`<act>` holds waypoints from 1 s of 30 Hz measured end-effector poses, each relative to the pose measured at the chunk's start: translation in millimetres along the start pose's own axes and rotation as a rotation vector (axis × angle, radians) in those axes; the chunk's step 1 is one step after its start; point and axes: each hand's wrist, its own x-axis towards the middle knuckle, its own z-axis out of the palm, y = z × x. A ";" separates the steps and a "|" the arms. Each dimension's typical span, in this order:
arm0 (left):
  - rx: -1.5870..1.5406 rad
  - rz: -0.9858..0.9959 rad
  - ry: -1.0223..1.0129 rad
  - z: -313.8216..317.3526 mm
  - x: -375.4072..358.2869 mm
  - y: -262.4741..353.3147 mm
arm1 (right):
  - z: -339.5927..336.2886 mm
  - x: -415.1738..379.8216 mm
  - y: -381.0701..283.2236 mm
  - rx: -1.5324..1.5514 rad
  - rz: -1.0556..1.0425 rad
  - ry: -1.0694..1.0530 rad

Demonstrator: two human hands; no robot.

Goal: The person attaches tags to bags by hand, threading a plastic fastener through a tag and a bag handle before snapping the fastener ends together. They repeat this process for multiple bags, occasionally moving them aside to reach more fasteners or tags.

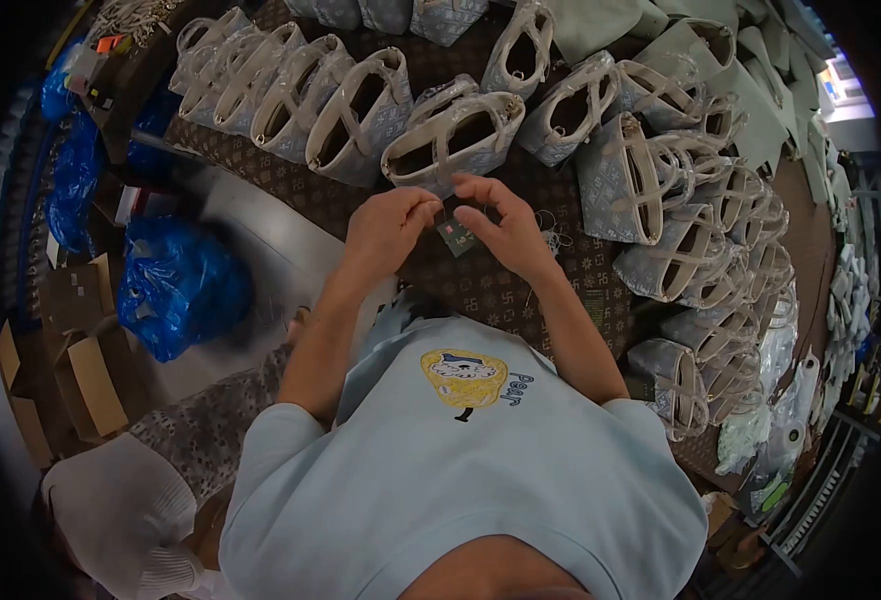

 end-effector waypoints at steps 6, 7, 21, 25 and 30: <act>0.086 0.061 0.010 -3.4 -5.4 10.5 | 0.3 2.1 20.1 0.031 0.090 -0.098; 0.086 0.062 0.012 -3.6 -5.3 10.1 | 0.0 2.4 20.2 0.031 0.088 -0.099; 0.522 0.400 0.270 9.1 61.6 -44.4 | 1.5 62.5 34.6 -0.216 0.213 0.014; 0.516 0.403 0.296 8.7 59.6 -44.0 | -0.3 64.4 40.4 -0.109 0.233 -0.037; 0.391 0.427 0.516 -3.8 35.5 -27.5 | -0.1 37.9 16.8 -0.617 -0.289 0.157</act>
